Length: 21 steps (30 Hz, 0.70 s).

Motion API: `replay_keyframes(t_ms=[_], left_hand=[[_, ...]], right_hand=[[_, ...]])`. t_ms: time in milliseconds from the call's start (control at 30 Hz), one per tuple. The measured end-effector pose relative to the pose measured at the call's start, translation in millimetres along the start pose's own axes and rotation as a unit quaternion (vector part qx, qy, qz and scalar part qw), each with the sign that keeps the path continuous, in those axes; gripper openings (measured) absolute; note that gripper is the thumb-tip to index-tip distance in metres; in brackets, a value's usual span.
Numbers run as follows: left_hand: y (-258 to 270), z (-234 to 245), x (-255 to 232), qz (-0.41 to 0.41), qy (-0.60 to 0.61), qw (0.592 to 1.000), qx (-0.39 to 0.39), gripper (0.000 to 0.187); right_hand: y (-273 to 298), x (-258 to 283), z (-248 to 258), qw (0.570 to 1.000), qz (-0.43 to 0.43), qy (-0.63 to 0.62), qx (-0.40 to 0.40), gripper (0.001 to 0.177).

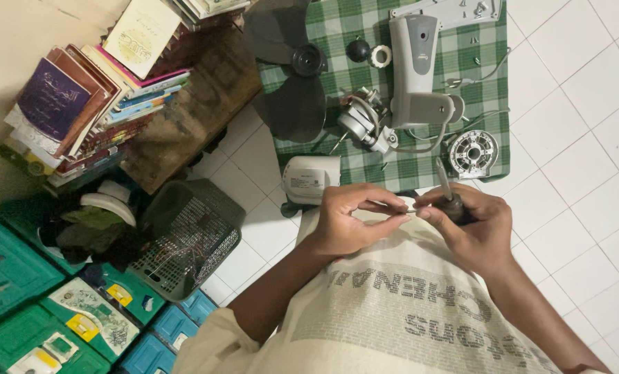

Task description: The person assembles a disassembled electric fan motor on a table. They use a screwdriver to tighten screws on the motor housing and align internal components. The person handles the motor, screws, and screwdriver throughout the process.

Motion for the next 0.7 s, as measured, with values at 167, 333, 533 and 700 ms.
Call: replay_keyframes(t_ms=[167, 333, 533, 700], left_hand=[[1, -1, 4, 0.014, 0.028, 1.0, 0.002, 0.021], [1, -1, 7, 0.032, 0.047, 0.998, 0.02, 0.024], [-1, 0, 1, 0.003, 0.024, 1.0, 0.011, 0.023], [0, -4, 0, -0.006, 0.041, 0.999, -0.015, 0.022]], right_hand=[[2, 14, -2, 0.998, 0.068, -0.012, 0.014, 0.007], [4, 35, 2, 0.985, 0.174, -0.005, 0.007, 0.012], [2, 20, -2, 0.993, 0.122, 0.004, -0.004, 0.009], [5, 17, 2, 0.989, 0.127, -0.071, -0.023, 0.01]])
Point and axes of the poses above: each hand's wrist, its own y-axis away from the middle knuckle, its own z-axis out of the back of the hand, x = y × z, the point moved 8 cm from there along -y, towards the middle knuckle, and after that the axes turned 7 degrees about -x, right-handed, at the moved point
